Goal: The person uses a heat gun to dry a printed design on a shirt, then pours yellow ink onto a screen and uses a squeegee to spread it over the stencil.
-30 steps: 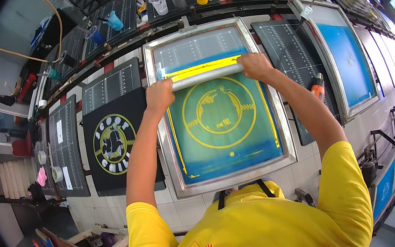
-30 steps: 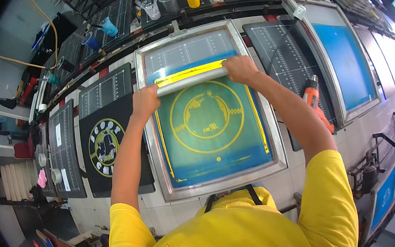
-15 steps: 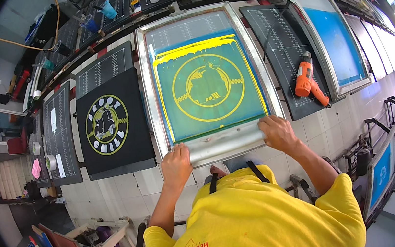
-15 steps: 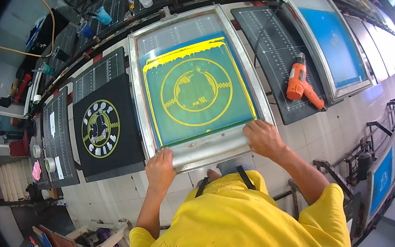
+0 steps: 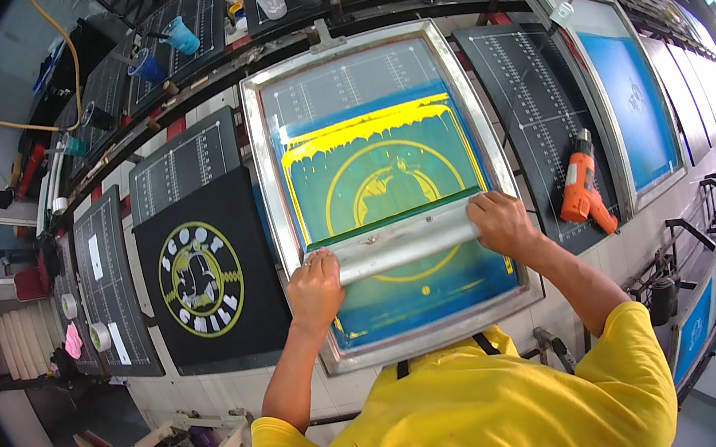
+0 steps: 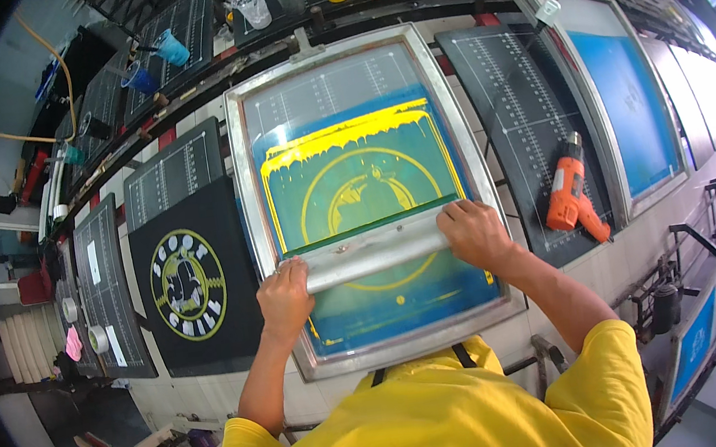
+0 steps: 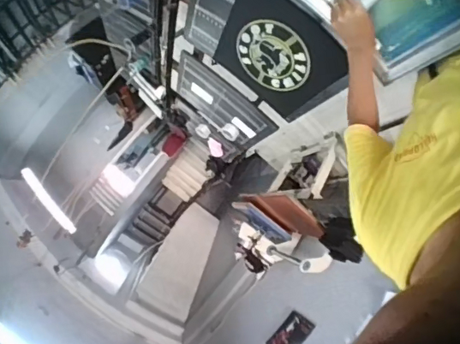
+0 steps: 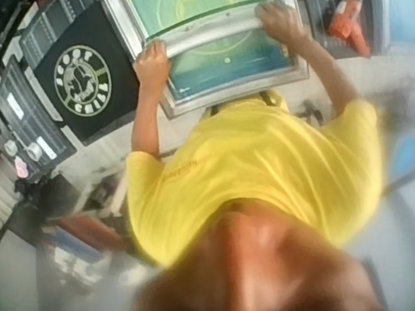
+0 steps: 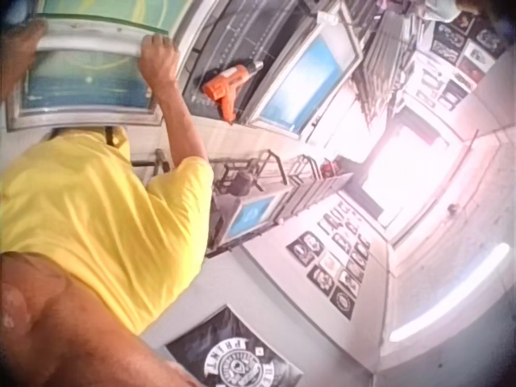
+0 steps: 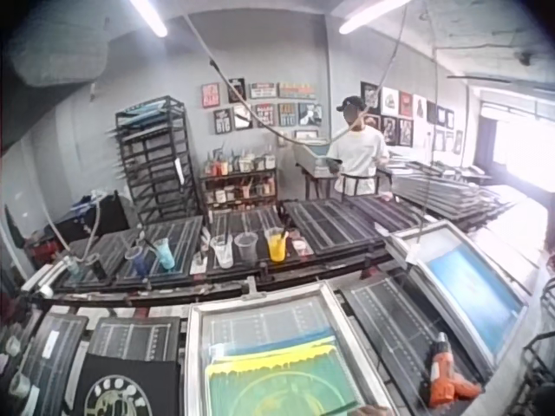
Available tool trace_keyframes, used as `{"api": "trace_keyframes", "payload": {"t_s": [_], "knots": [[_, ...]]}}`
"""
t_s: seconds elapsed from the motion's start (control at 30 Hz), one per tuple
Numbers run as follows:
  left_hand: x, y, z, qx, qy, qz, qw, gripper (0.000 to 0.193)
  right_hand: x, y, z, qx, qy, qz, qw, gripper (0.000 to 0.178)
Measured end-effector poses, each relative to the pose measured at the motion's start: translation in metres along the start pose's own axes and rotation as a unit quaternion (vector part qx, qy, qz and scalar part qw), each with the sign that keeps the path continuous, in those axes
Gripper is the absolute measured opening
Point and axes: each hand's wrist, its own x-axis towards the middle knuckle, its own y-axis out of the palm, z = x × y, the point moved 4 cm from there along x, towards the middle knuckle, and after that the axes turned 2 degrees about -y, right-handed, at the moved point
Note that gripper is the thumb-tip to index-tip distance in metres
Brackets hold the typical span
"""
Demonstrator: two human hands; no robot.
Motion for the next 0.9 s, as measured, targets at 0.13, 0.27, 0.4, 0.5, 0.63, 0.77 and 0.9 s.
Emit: {"api": "trace_keyframes", "payload": {"t_s": [0.13,0.27,0.4,0.5,0.63,0.77,0.9], "knots": [[0.061,0.019,0.037,0.014,0.012,-0.031,0.999,0.014,0.062,0.008,-0.037,-0.015,-0.014,-0.027,0.999,0.019],[0.113,0.033,0.067,-0.004,-0.001,-0.034,0.999,0.015,0.117,0.01,-0.068,-0.021,-0.009,-0.009,1.0,0.017],[0.143,0.034,0.083,-0.005,-0.014,-0.001,1.0,0.014,0.143,0.011,-0.087,-0.041,0.018,0.03,0.999,0.014],[0.158,0.036,0.094,-0.003,-0.034,0.05,0.998,0.019,0.148,0.015,-0.092,-0.054,0.03,0.07,0.996,0.016],[0.163,0.016,0.092,0.005,-0.039,0.079,0.996,0.016,0.163,-0.004,-0.097,-0.05,0.045,0.088,0.994,0.02],[0.154,-0.031,0.074,0.019,-0.04,0.03,0.999,0.014,0.145,-0.061,-0.077,-0.048,0.029,0.025,0.998,0.015],[0.115,-0.064,0.045,0.013,-0.005,-0.038,0.999,0.01,0.096,-0.081,-0.047,-0.053,-0.007,-0.061,0.997,0.011]]}}
